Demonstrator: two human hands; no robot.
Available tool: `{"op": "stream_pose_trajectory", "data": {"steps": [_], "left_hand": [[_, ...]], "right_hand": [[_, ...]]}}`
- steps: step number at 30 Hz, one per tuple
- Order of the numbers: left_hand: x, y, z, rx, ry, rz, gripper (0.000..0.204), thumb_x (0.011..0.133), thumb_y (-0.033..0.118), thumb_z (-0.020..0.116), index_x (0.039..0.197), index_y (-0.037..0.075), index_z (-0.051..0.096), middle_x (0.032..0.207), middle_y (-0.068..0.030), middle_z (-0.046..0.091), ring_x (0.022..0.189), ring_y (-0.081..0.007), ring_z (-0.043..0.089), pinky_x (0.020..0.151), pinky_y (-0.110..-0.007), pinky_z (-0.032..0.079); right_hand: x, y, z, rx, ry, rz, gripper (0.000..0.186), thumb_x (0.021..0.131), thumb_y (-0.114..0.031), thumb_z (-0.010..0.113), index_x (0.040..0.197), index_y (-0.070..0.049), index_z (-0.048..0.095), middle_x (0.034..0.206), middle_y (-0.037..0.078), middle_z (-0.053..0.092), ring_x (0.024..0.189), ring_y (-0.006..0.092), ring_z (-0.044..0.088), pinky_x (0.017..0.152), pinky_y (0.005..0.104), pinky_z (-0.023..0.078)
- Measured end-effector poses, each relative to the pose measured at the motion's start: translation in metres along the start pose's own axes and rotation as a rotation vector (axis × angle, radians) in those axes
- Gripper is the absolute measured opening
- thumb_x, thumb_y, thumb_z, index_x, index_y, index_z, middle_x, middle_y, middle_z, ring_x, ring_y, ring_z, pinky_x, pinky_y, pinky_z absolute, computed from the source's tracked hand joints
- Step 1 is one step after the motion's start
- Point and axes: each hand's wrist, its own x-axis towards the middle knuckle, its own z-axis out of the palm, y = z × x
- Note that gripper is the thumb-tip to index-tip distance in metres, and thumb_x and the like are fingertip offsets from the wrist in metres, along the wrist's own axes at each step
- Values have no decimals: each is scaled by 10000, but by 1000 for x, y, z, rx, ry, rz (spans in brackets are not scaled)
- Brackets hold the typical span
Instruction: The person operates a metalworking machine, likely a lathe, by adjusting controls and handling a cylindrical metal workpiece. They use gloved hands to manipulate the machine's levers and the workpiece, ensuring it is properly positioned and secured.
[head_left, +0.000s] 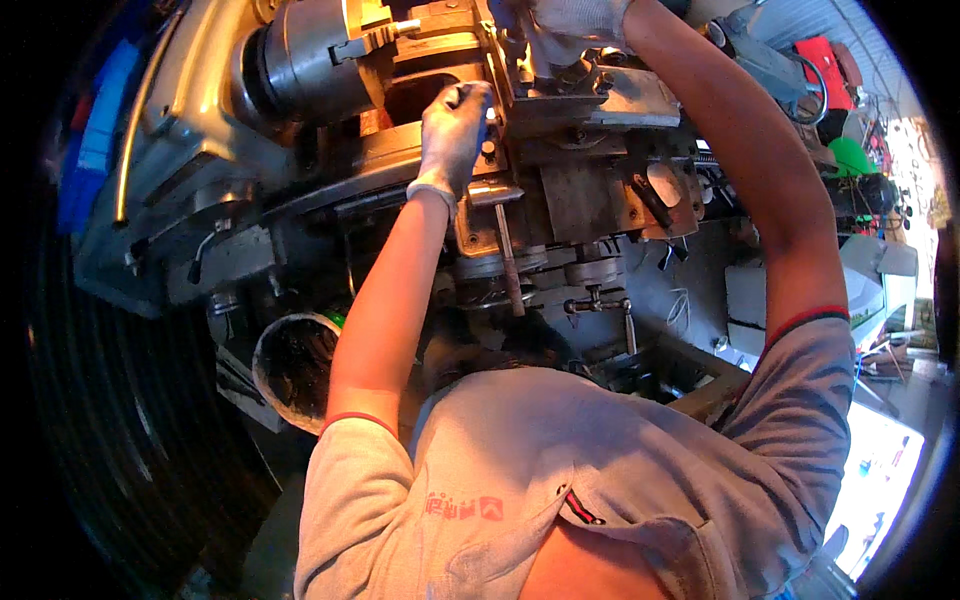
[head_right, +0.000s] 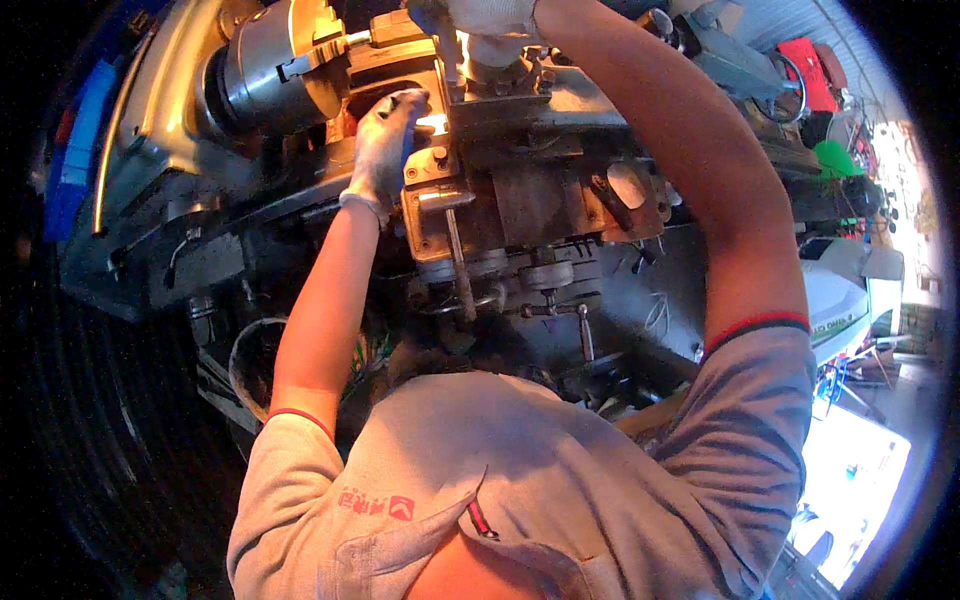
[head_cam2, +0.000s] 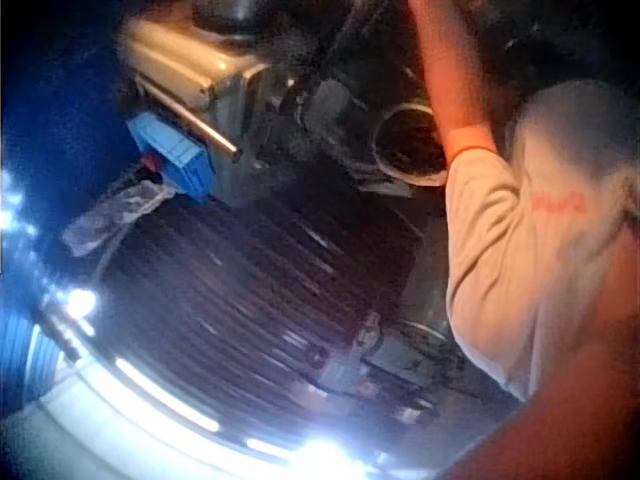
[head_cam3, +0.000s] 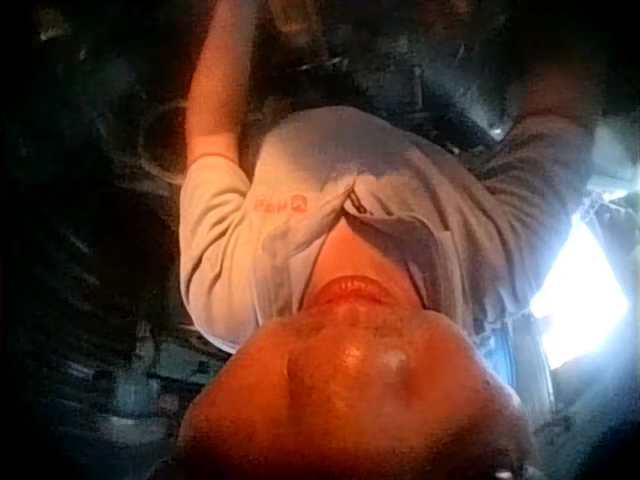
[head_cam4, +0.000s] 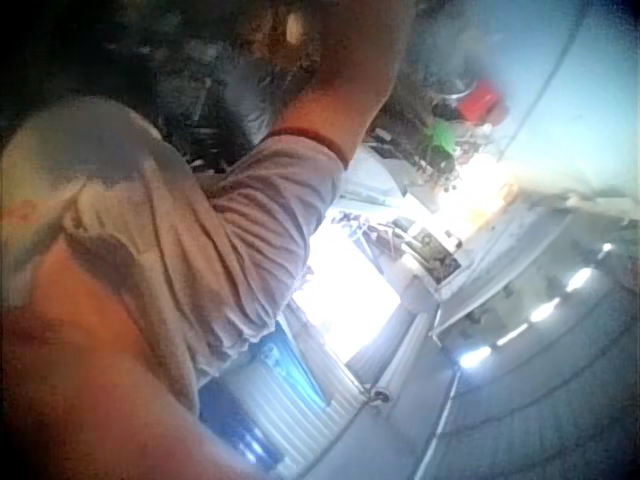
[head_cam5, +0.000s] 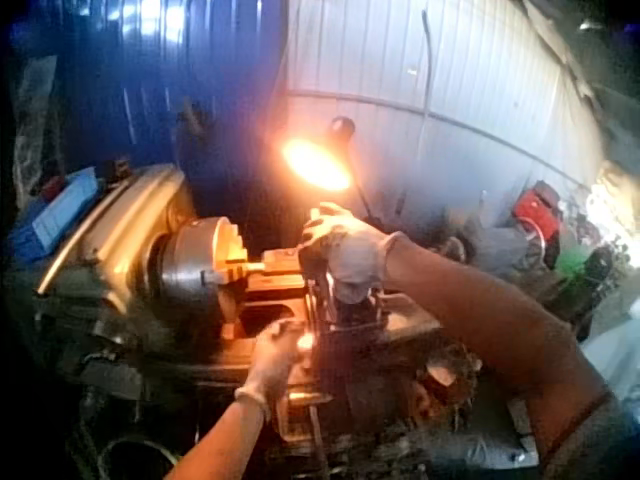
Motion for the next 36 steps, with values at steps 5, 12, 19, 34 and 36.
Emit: {"op": "stream_pose_trajectory", "data": {"steps": [5,12,19,34,36], "left_hand": [[94,-28,-9,-202,-52,72,250,947,330,677,1097,131,663,1008,-12,665,868,-137,621,712,-303,516],[170,-38,13,-250,-253,-195,478,887,679,571,1058,235,617,896,4,628,788,-182,585,680,-389,480],[199,-50,28,-380,-244,-263,244,989,433,546,948,207,628,743,58,614,604,-87,574,589,-266,504],[190,-69,42,-1206,-559,-459,395,1021,452,419,1005,121,634,874,-51,616,762,-203,566,762,-346,408],[203,-88,18,-1704,-915,-496,424,1066,409,299,1089,110,598,990,-62,611,928,-197,562,960,-339,369]], "right_hand": [[-45,-44,-65,11,176,110,227,724,-40,625,940,-10,690,905,172,708,812,288,683,749,387,540],[-293,-40,-37,931,413,955,217,929,-223,611,1057,-86,720,961,179,708,872,253,696,729,368,557],[-461,35,151,1177,515,1516,295,947,-169,547,1137,12,681,1030,93,701,854,189,668,756,328,545],[-476,57,265,109,-184,1403,503,875,-291,613,1363,-178,564,1201,253,646,1036,464,637,924,512,516],[-422,42,244,103,-177,1431,500,866,-299,608,1345,-158,574,1209,236,648,1079,455,615,958,524,487]]}}
